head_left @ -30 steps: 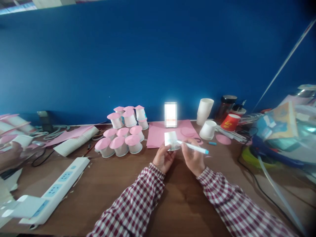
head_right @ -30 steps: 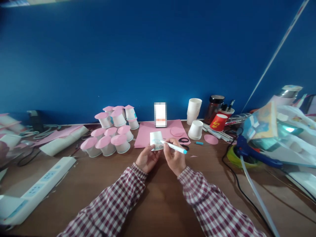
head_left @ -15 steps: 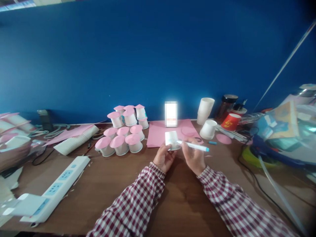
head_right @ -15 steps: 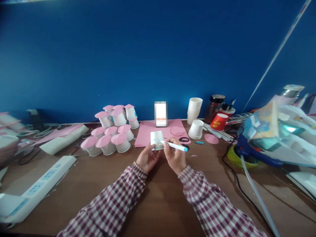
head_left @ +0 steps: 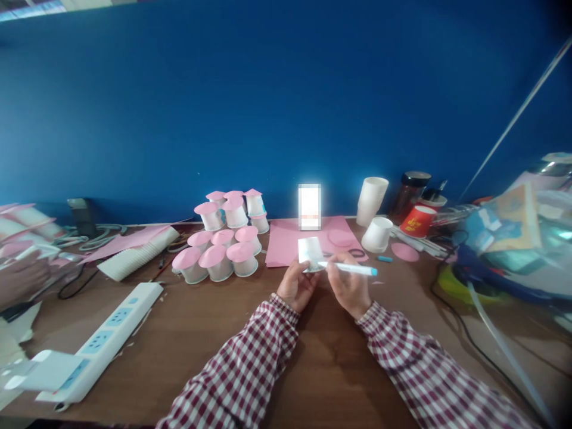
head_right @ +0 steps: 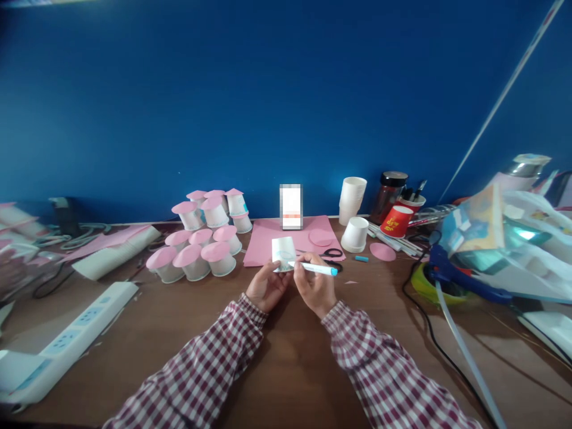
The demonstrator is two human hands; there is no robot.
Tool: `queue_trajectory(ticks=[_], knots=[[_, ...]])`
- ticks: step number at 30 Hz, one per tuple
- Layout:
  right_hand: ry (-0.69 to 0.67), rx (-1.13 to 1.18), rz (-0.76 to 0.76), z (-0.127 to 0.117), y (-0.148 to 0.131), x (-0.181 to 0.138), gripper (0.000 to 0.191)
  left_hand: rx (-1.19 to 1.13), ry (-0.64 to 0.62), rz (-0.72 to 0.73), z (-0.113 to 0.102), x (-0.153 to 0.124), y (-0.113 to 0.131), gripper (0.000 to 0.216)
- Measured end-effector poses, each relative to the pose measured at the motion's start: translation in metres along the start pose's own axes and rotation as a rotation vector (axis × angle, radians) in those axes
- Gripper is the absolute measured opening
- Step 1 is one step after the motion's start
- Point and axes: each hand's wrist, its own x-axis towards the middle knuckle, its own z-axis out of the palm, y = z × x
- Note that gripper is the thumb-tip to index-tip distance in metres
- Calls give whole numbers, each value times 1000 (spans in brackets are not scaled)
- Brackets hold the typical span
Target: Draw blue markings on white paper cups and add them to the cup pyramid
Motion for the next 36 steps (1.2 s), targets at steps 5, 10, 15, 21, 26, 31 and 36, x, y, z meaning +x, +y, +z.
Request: queue_trajectory(ticks=[5,10,15,21,26,31,36], knots=[[78,12,75,1,5,2,11,-2,36,-10,1,0,1,22],[40,28,49,2,6,1,11,-8,23,-8,0,0,0,23],[35,12,19,1,1,1,11,-15,-6,-5,0,0,-1,26],[3,38,27,1,0,0,12,-7,-8,-3,0,0,-1,29],[15,34,17,2,1,0,11,-8,-11,-3,0,-1,0,31],[5,40,20,1,1,0,11,-7,4,-5,1,-1,0,26],[-3,48,32,1,1,0,11,-7,-3,-5,1,-1,-1,22]])
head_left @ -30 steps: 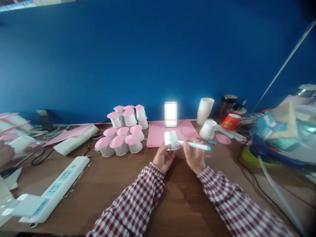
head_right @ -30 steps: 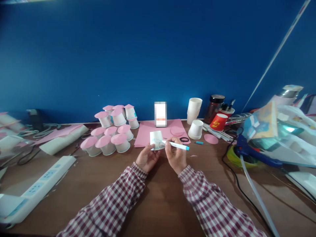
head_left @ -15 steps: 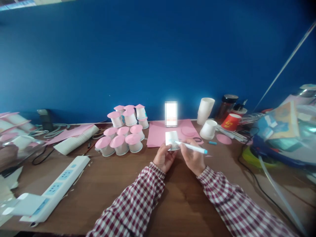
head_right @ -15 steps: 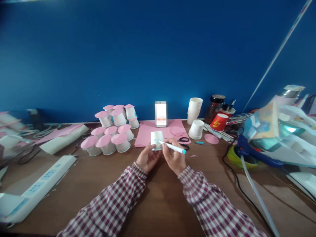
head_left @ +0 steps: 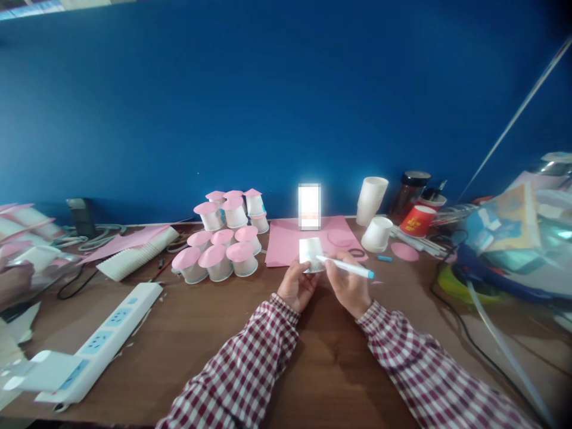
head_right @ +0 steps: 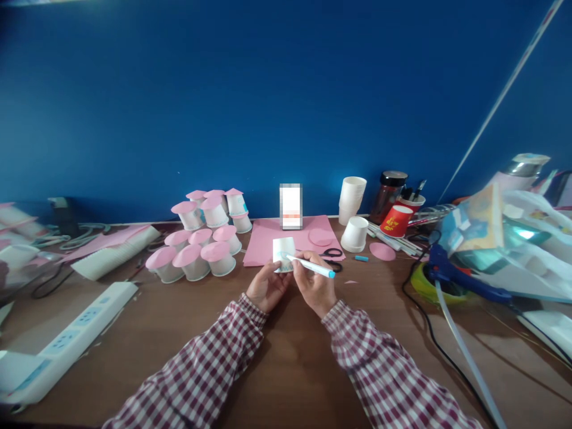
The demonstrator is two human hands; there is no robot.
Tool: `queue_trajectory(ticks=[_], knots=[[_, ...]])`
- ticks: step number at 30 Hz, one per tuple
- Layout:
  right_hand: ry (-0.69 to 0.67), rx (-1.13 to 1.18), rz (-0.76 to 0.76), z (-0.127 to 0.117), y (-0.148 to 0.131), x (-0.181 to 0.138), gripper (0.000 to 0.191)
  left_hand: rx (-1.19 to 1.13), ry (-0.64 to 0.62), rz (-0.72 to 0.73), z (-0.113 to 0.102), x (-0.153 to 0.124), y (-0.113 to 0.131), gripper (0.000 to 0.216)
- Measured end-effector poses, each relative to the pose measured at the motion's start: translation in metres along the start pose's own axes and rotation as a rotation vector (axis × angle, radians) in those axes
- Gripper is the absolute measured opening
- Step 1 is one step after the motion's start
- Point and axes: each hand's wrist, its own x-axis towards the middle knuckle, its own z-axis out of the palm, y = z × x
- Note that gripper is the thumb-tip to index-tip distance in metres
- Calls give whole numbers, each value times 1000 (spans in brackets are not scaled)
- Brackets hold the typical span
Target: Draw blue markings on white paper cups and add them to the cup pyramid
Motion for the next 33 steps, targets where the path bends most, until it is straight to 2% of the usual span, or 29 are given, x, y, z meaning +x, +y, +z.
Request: queue_trajectory(ticks=[14,21,33], knots=[[1,9,3,1,-1,0,12,-7,-26,4,-1,1,-1,22],[-18,4,7,0,1,0,10,-9,-14,2,-2,1,0,30],[16,13,7,-1,1,2,12,-46,29,-5,-2,1,1,23]])
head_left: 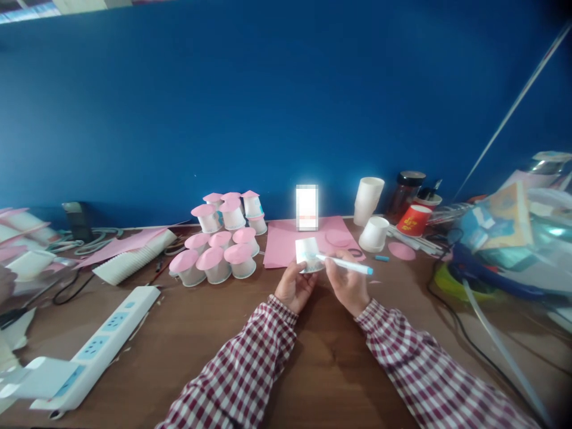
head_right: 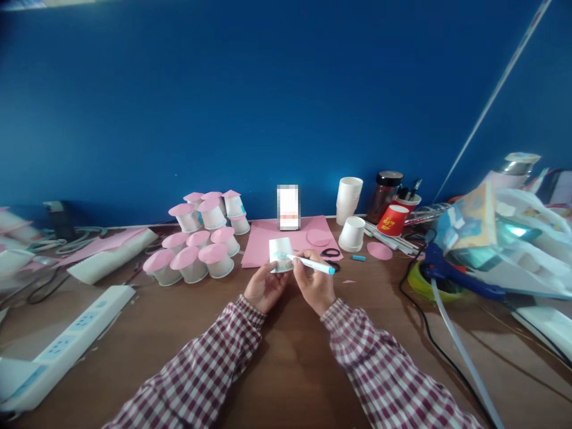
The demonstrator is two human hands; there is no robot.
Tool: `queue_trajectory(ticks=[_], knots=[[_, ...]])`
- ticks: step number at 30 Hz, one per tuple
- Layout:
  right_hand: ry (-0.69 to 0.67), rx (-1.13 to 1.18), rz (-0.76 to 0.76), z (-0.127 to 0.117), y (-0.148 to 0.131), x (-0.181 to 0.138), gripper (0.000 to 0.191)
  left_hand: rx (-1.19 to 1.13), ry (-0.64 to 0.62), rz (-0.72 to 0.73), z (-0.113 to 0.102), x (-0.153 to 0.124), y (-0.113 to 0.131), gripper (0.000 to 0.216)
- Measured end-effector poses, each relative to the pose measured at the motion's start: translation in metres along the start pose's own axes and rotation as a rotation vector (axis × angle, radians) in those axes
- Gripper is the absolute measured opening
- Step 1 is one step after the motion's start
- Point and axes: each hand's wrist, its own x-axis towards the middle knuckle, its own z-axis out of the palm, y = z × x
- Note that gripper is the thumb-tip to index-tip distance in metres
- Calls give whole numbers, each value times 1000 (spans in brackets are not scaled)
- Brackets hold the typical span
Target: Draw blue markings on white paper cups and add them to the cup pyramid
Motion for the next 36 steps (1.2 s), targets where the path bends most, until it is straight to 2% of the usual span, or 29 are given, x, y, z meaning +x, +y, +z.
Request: queue_trajectory(ticks=[9,24,36], knots=[[-5,2,-11,-1,-1,1,10,-23,7,1,2,0,1,29],[-41,-52,-44,2,-1,-2,12,63,-84,25,-1,0,-3,29],[-57,-82,-40,-1,-3,-1,14,81,-86,33,1,-1,-3,31]])
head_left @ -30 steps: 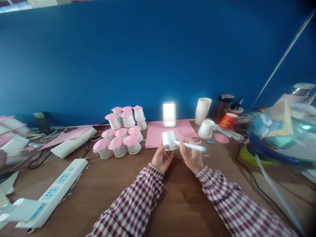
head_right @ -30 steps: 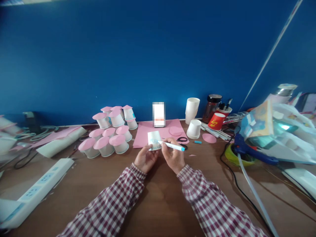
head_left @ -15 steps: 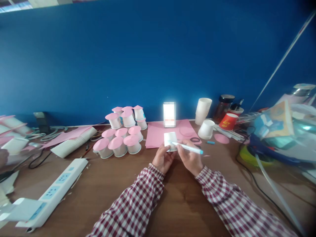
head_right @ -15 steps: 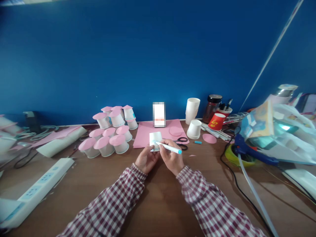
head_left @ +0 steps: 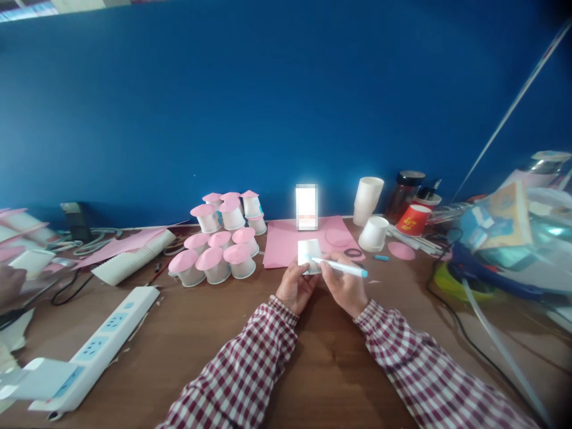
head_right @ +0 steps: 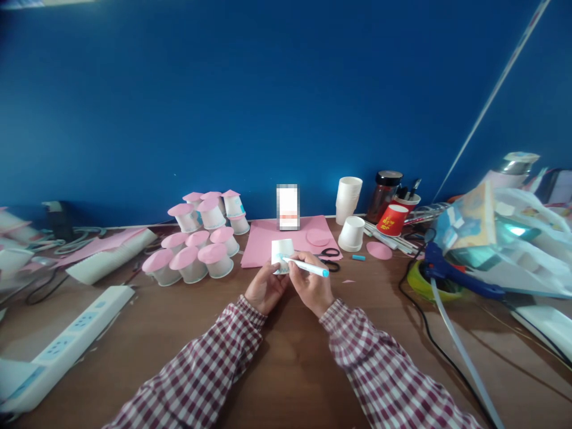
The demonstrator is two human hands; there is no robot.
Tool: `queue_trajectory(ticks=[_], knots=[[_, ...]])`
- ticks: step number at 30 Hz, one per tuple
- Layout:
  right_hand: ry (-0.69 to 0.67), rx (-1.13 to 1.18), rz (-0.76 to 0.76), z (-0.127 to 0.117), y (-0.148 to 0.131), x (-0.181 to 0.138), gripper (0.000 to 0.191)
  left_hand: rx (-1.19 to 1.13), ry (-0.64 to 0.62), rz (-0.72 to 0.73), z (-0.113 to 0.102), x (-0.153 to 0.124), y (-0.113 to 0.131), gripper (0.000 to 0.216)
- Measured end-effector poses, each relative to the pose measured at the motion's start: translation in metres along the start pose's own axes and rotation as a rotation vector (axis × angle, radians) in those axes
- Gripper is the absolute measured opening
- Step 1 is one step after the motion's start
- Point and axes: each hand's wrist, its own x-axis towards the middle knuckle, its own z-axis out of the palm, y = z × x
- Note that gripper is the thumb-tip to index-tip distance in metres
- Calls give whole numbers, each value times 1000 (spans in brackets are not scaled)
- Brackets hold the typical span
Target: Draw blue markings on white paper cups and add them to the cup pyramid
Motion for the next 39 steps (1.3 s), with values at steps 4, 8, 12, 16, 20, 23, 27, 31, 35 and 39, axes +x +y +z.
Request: queue_trajectory(ticks=[4,8,12,16,20,23,27,31,35,39], knots=[[29,9,8,0,1,0,13,-30,40,-2,-1,1,1,29],[17,25,7,0,4,1,12,-52,75,-4,-1,2,2,27],[53,18,6,1,4,1,12,-58,89,-13,-1,2,3,28],[43,11,9,0,2,2,13,-49,77,-11,0,2,2,29],[70,-6,-12,-1,0,1,12,-22,46,-15,0,1,0,30],[47,-11,-38,-1,-1,1,12,0,30,-6,1,0,-1,31],[14,-9,-38,0,0,0,14,11,31,2,1,0,-4,31],[11,10,-25,0,1,-1,13,24,13,7,1,0,-5,31],[14,5,-30,0,0,-1,13,29,10,2,1,0,-4,34],[12,1,-23,1,1,-1,14,34,18,3,1,0,-4,35]])
